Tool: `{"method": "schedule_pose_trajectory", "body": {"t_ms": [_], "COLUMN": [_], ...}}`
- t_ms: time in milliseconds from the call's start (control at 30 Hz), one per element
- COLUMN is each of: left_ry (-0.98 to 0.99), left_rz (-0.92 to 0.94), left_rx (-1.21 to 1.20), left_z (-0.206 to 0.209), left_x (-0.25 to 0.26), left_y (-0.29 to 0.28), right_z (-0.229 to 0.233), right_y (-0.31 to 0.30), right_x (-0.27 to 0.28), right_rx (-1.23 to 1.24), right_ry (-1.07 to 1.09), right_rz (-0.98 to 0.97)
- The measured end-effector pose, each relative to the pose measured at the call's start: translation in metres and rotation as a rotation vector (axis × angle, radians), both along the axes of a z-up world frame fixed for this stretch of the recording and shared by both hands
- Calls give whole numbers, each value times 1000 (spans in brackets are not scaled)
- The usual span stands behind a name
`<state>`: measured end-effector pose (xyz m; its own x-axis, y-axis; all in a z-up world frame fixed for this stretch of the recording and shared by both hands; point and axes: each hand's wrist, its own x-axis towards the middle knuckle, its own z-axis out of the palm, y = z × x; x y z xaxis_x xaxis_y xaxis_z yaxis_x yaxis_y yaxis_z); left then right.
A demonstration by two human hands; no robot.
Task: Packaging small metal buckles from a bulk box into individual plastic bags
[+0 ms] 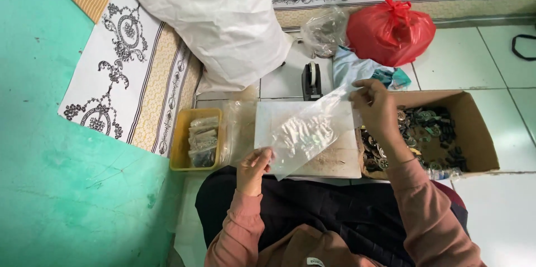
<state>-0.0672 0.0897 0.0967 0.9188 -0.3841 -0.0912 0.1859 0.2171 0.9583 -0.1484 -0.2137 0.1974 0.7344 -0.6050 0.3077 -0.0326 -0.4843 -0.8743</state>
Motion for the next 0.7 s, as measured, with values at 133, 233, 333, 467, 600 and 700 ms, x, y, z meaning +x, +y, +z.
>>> {"method": "schedule_pose_trajectory", "body": {"t_ms": [133,233,333,467,600,700], "left_ry": [-16,-40,-162,-213,-234,-341], "left_rz": [82,136,126,81,61,91], "left_rx": [-34,35,-43,-107,-82,167], "left_z": [17,18,21,33,6,7], "left_x": [-4,-6,-11,-18,-12,-16], "left_y": [2,-2,-12,-18,-10,-6], "right_z": [-23,-6,18,33,29,8], "right_y": [31,91,138,150,146,135], "right_x": [-2,-8,-19,-20,-17,-17], "right_rx": [-600,-333,102,149,214,461], "right_ry": [-17,-81,-81,32,94,12], "right_rz": [-136,48,332,421,385,397]}}
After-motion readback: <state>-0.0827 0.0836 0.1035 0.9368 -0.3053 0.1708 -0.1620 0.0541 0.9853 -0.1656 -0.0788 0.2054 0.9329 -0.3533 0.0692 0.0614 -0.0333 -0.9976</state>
